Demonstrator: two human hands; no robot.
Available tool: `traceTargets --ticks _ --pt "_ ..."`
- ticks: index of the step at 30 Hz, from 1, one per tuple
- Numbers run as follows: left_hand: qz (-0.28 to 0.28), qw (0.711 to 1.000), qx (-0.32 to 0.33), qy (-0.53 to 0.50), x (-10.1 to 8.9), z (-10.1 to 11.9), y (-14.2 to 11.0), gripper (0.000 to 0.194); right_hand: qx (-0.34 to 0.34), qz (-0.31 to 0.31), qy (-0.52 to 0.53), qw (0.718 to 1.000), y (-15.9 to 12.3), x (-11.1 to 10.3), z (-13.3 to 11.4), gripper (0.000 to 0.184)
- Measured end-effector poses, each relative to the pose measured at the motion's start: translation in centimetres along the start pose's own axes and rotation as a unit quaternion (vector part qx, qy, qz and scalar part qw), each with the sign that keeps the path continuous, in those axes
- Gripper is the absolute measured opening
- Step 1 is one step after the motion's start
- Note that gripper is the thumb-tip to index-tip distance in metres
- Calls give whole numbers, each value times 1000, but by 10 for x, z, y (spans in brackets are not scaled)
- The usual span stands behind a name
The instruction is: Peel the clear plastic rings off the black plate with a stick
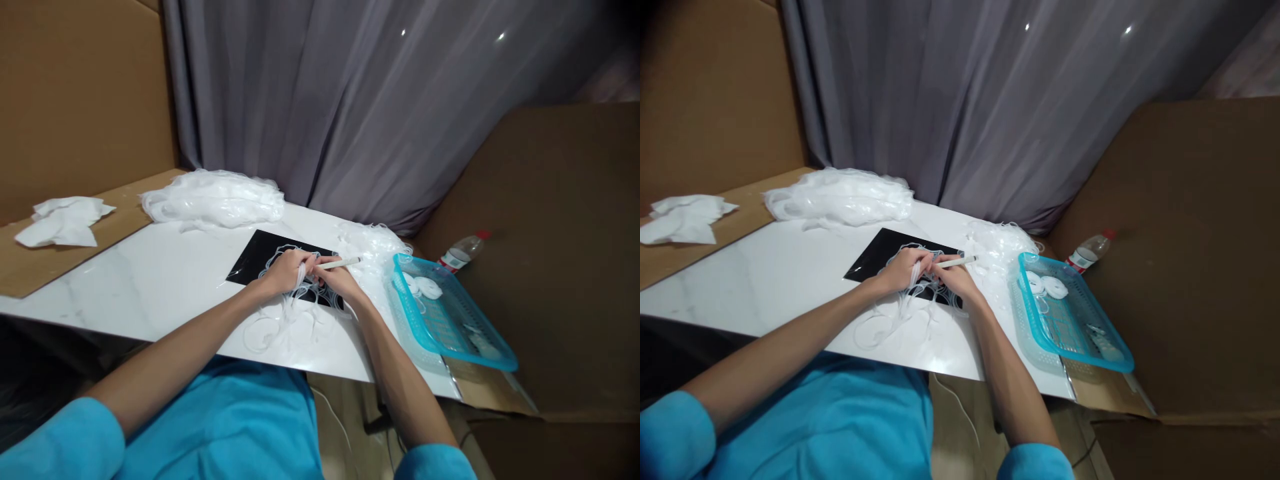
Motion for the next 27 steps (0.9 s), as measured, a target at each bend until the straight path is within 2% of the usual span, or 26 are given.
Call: traceTargets --ticks 27 --pt "1 1000 7 1 1 -1 0 44 -1 0 -9 1000 -2 1 -7 15"
Point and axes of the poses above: each hand's wrist, its own y-axis towards the middle knuckle, its own x-axis out of the palm, z = x × y, the point moved 3 cm from there along y, towards the middle knuckle, and after that the axes turned 7 degrees about -z, right-handed, at the moved point
